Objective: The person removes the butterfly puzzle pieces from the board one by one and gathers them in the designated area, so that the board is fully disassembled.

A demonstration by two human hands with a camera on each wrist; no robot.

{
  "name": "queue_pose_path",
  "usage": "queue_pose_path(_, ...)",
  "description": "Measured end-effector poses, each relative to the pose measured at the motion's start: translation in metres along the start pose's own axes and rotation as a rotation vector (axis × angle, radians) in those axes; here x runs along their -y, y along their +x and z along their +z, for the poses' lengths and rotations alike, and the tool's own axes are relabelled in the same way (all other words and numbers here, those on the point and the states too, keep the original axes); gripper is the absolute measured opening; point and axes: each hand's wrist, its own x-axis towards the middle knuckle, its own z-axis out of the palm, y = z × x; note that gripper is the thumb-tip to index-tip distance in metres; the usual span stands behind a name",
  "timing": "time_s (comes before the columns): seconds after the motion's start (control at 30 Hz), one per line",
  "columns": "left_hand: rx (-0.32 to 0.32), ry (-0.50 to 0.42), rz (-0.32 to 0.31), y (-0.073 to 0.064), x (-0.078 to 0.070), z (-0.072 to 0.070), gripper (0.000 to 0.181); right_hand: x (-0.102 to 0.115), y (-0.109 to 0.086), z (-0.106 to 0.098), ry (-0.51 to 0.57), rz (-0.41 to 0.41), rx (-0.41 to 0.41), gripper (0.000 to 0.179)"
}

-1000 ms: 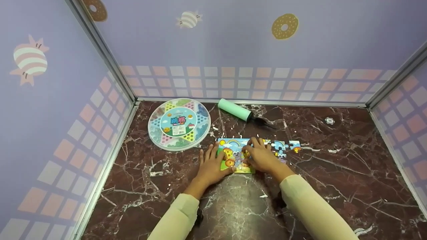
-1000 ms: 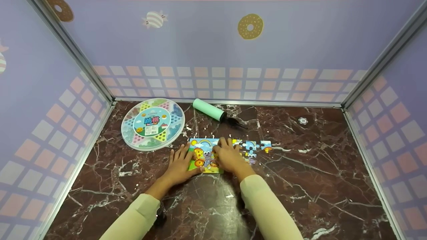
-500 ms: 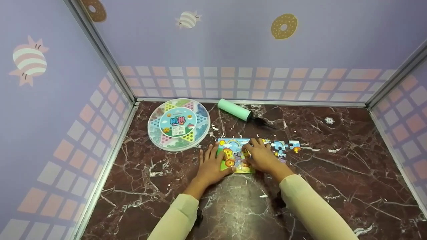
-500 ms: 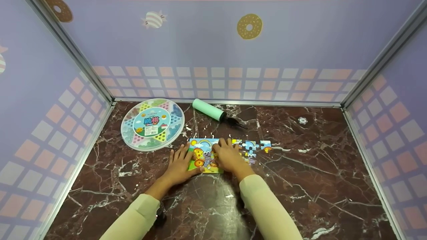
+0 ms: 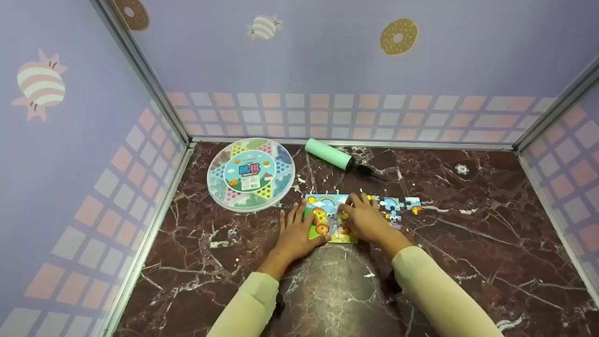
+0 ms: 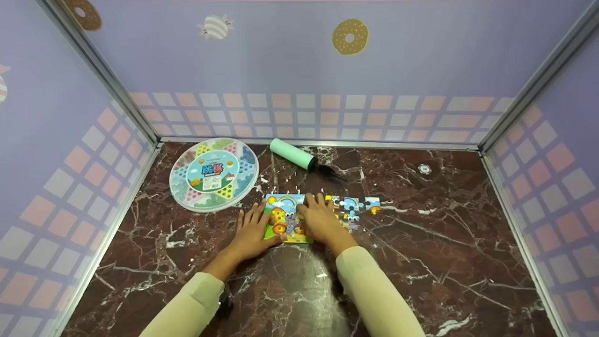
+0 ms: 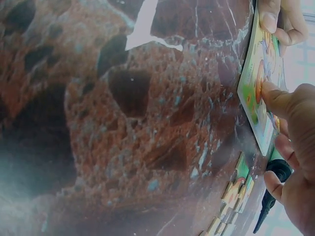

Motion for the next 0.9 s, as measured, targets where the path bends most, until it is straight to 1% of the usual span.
queue_pose_path(0.1, -0.017, -0.006, 0.009, -0.001, 0.001, 0.001, 0.058, 0.001, 0.000, -0.001, -0.024, -0.001, 0.018, 0.027)
queue_pose_path(0.27, -0.020, -0.012, 0.000, 0.002, 0.007, 0.008, 0.064, 0.003, 0.002, -0.004, -0.043, 0.007, 0.054, 0.027)
queue_pose_path(0.37, -0.006, -0.006, -0.008, 0.002, 0.006, 0.007, 0.066, 0.003, 0.001, -0.006, -0.043, 0.006, 0.061, 0.026)
queue_pose_path(0.57, 0.005, 0.000, -0.005, -0.002, -0.003, -0.003, 0.058, 0.004, 0.000, -0.009, -0.068, -0.027, 0.060, 0.027)
queue_pose_path(0.7, -0.003, 0.004, 0.005, -0.003, -0.006, -0.005, 0.058, 0.003, -0.001, -0.009, -0.100, -0.053, 0.035, 0.026)
queue_pose_path(0.9, 0.004, 0.041, -0.001, -0.003, -0.005, -0.004, 0.058, -0.003, -0.003, -0.007, -0.110, -0.079, -0.035, 0.024)
